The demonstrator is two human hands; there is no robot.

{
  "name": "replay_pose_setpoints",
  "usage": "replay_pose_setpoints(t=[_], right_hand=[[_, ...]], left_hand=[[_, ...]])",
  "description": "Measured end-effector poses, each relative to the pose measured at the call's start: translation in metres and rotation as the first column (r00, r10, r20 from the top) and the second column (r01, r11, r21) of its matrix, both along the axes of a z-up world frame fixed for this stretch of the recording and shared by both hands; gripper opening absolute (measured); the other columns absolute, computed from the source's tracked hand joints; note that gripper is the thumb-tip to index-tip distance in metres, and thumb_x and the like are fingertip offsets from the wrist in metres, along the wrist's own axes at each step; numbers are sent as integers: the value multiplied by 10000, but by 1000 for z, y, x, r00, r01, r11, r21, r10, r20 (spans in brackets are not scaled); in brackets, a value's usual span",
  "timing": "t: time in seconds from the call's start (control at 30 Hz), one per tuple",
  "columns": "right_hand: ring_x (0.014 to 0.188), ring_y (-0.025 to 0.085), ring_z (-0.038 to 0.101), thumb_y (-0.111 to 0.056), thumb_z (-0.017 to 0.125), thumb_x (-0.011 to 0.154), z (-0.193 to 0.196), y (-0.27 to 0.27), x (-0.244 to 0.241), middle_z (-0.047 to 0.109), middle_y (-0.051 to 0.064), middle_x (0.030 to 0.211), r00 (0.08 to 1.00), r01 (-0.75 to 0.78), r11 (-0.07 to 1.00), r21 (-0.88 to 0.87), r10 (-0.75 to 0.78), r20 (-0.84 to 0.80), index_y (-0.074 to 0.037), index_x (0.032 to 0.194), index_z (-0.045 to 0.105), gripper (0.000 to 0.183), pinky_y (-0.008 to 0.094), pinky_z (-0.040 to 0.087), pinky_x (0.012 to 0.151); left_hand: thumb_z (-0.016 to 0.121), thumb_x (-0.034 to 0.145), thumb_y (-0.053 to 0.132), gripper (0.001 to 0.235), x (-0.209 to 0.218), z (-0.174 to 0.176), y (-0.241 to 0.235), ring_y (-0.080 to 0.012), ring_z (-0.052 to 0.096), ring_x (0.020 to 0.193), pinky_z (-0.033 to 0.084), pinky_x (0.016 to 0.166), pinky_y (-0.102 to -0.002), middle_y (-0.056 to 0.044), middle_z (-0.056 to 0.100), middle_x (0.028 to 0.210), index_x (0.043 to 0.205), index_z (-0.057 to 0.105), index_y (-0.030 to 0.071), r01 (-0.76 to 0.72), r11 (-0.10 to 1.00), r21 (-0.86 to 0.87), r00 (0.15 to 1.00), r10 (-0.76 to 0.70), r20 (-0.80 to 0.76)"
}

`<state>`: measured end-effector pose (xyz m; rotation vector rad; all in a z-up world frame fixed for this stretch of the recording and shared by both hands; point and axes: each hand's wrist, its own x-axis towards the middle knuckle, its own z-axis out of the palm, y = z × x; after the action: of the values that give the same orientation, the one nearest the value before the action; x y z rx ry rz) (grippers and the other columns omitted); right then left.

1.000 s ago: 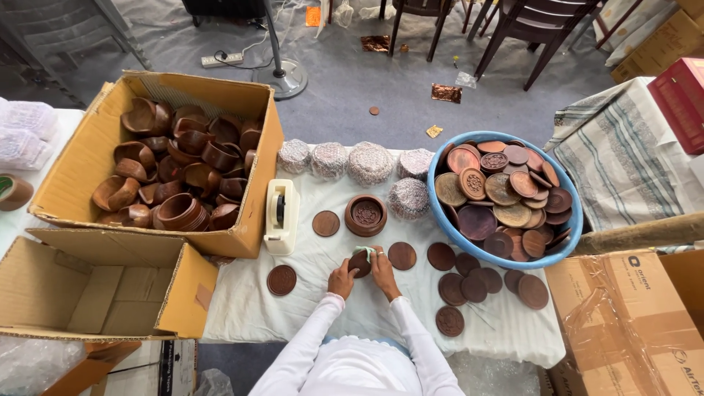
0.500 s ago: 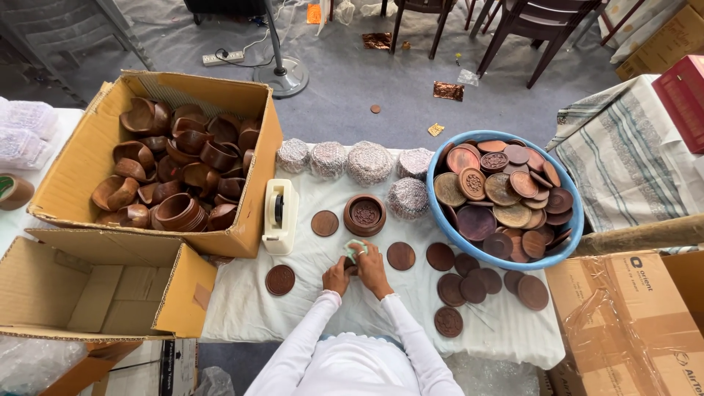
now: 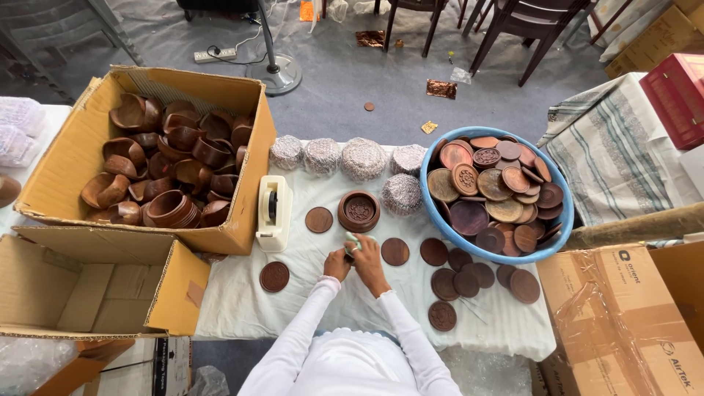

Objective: The person wipes small, round wooden coasters with a green cloth on a table covered with a white sheet. They pick up coasters from a blue basin and the table surface, wipe them, and place them back down. A cardboard box filled with wooden bowls is visible nearby.

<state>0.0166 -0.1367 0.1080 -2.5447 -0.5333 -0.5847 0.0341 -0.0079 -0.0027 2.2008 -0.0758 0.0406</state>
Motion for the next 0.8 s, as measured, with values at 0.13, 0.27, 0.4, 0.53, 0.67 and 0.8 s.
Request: replay_pose_setpoints(t=[0.13, 0.27, 0.4, 0.53, 0.67, 0.8], right_hand=[[1333, 301, 505, 7, 698, 784, 7, 5, -4, 558, 96, 1459, 994, -106, 994, -26, 106, -1, -148, 1307, 633, 549, 511, 371, 1090], [1339, 327, 487, -13, 715, 747, 3, 6, -4, 534, 103, 1446, 990, -137, 991, -14, 137, 13, -175, 1342, 605, 625, 541, 347, 1090], [1237, 395, 548, -21, 670, 858, -11, -5, 4, 562, 199, 1374, 993, -115, 976, 183, 118, -10, -132, 1409, 546, 575, 503, 440, 1015], [1097, 418, 625, -70, 556, 1031, -32, -15, 4, 628, 205, 1262, 857, 210, 949, 234, -63, -511, -145, 1434, 516, 412, 490, 502, 922], [1096, 437, 628, -53, 558, 994, -21, -7, 2, 618, 234, 1260, 920, 194, 930, 313, -62, -386, -101, 1417, 506, 429, 485, 515, 896], [1273, 436, 554, -2, 598, 883, -3, 8, -1, 549, 239, 1429, 997, 38, 971, 235, -20, -79, -87, 1403, 520, 532, 508, 461, 1046]], left_hand=[[720, 877, 144, 112, -3, -8, 4, -398, 710, 911, 563, 800, -495, -186, 744, 919, 969, 711, 81, -64, 994, 92, 997, 60, 52], [725, 896, 157, 220, -19, 23, 12, -439, 681, 872, 525, 757, -532, -219, 728, 888, 1103, 698, 88, -52, 999, -13, 998, 51, -43], [723, 889, 212, 232, -24, 21, 11, -423, 698, 856, 531, 732, -520, -172, 763, 904, 1078, 680, 85, -77, 990, -114, 997, 79, 10], [749, 928, 288, 306, -27, 22, 12, -434, 694, 869, 535, 750, -513, -217, 726, 893, 1117, 651, 69, -118, 993, -23, 988, 115, -98], [721, 930, 269, 271, -24, 27, 7, -438, 687, 854, 529, 749, -524, -217, 730, 881, 1101, 643, 73, -70, 997, 44, 994, 73, -78], [698, 921, 216, 221, -23, 28, 6, -439, 683, 865, 529, 740, -536, -202, 737, 894, 1069, 635, 64, -50, 996, 67, 998, 53, -43]])
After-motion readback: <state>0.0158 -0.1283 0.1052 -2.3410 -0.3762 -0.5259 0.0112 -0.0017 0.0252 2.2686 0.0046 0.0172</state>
